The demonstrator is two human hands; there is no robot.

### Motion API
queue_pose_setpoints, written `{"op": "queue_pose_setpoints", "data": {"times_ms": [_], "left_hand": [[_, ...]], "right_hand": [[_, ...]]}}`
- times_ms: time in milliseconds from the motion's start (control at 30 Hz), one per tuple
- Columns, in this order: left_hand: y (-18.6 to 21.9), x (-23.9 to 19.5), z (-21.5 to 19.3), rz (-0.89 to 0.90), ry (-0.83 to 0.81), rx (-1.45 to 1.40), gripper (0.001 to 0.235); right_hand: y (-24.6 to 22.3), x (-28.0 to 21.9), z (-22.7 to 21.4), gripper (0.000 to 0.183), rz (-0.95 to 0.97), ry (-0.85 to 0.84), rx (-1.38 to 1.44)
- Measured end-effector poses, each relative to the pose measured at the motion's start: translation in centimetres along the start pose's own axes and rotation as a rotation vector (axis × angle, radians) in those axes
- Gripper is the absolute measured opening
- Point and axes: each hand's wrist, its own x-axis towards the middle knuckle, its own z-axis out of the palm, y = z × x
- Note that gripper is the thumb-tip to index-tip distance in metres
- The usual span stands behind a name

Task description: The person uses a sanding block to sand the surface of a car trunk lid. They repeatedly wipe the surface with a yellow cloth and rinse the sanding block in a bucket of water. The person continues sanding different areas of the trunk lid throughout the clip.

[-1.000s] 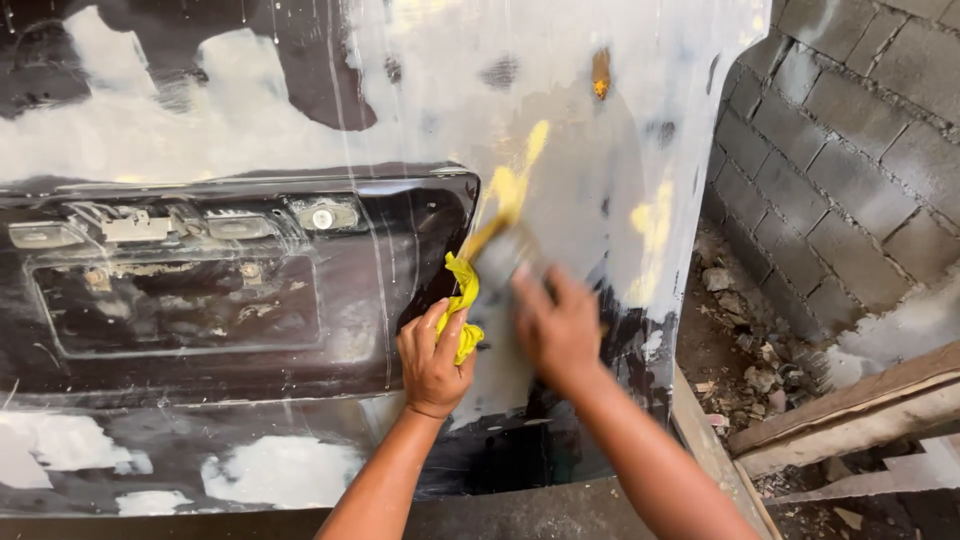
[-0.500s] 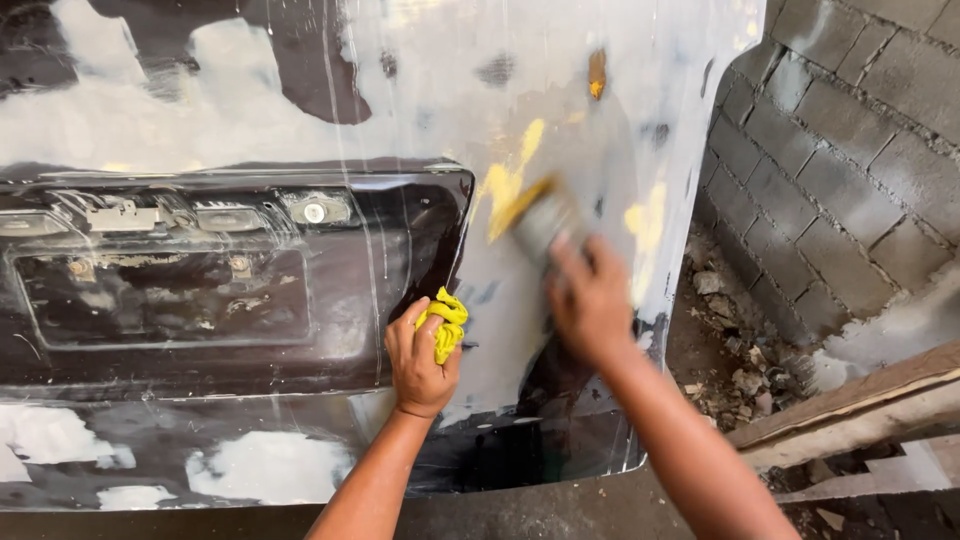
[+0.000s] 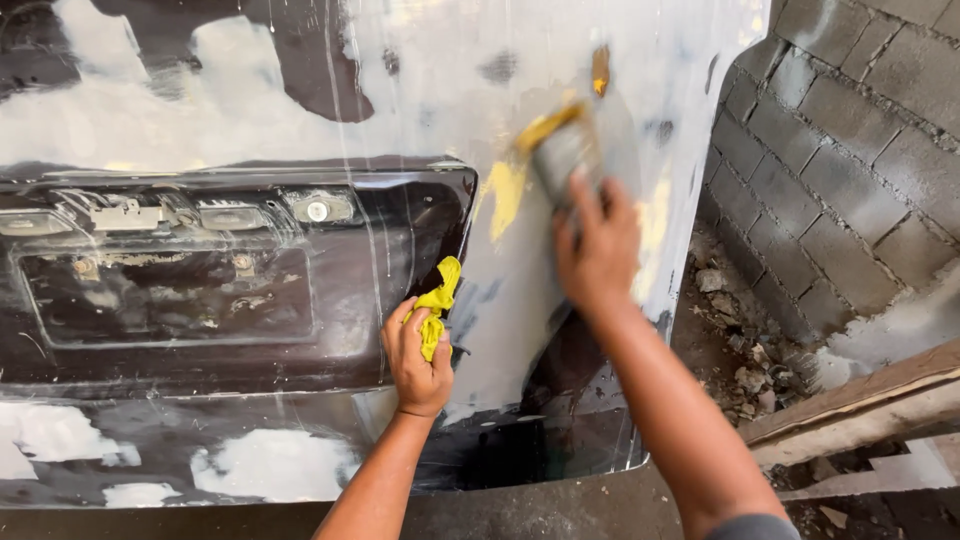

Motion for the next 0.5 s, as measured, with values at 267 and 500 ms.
{"op": "queue_pose_setpoints", "data": {"times_ms": [267,500], "left_hand": [[-0.5,-0.2,0.2,-0.149,0.08,-0.225,0.035],[-0.4,-0.1,0.2,-0.151,0.063,-0.204,0.037]], "right_hand": [[-2.8,-4.4,-2.7,0.059,-0.213,-0.63,0.151],[-1.9,1.8,0.6,0.06,-0.008,-0.038,0.069]]}}
